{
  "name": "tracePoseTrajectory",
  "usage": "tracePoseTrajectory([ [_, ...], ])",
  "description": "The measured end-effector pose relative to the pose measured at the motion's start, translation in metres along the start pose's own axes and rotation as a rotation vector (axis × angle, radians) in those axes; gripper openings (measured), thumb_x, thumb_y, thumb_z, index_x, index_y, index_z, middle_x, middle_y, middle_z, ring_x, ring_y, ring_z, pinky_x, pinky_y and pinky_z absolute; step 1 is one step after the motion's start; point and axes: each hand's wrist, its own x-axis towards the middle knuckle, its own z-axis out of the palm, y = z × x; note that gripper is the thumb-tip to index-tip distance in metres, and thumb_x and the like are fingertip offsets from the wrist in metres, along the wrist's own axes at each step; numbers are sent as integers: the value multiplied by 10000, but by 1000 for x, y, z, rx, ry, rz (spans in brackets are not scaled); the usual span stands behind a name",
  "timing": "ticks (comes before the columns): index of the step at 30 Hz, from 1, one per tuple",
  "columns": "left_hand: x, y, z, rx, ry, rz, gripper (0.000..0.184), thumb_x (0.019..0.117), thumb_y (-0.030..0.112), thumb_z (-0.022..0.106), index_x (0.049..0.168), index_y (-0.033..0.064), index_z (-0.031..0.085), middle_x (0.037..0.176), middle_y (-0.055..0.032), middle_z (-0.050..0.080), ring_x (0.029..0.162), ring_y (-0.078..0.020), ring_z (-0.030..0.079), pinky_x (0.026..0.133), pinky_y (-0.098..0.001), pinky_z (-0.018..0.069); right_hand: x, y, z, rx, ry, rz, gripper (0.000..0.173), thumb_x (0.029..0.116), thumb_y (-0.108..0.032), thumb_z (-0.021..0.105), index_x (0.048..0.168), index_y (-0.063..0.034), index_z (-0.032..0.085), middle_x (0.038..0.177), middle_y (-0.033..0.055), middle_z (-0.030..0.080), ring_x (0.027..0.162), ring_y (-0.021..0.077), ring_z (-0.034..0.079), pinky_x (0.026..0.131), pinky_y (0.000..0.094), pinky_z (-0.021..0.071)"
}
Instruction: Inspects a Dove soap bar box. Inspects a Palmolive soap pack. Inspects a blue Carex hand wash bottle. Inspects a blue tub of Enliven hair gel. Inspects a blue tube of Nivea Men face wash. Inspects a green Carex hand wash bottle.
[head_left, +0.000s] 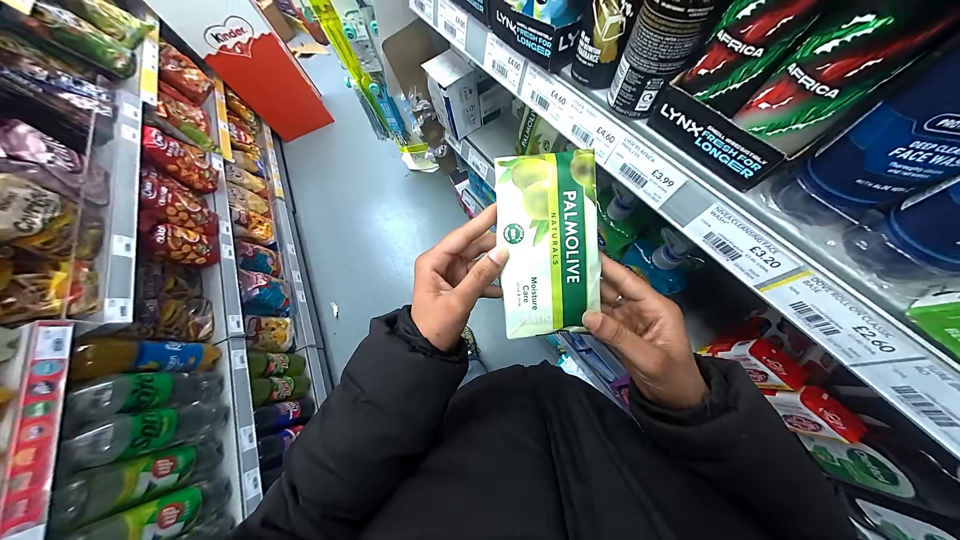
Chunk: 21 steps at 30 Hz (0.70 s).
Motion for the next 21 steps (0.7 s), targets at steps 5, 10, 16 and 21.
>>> tracePoseTrajectory([
  [5, 3, -2, 3, -29, -10, -13, 484, 1005, 22, 547, 1479, -48, 475, 1199, -190, 705, 925, -247, 756, 699, -375, 663, -4, -5, -1, -58, 17, 28, 650, 975, -11, 598, 1576, -3, 352, 1397, 165, 601, 1173, 249, 672, 971, 358, 592],
  [10, 7, -7, 4, -63, -52, -14, 547, 1002, 27, 541, 1531, -15, 407, 1198, -198, 704, 933, -265, 756, 712, -387, 662, -4, -5, -3, -79, 44, 15, 649, 961, -4, 610, 1566, 5, 373, 1397, 172, 603, 1175, 257, 672, 977, 361, 592],
  [16, 9, -9, 4, -39, -44, -34, 500, 999, 71, 565, 1490, 16, 490, 1192, -166, 717, 897, -232, 759, 695, -355, 658, -4, -5, -5, -96, 68, 51, 652, 953, -23, 644, 1559, -27, 405, 1360, 161, 633, 1143, 257, 689, 961, 386, 605],
  [21, 6, -11, 2, 30, -37, -42, 509, 1005, 83, 567, 1507, 77, 490, 1216, -126, 716, 893, -207, 761, 678, -333, 656, -5, -4, -4, -83, 55, 63, 655, 959, 6, 621, 1570, -24, 385, 1396, 174, 611, 1177, 266, 677, 986, 388, 593],
])
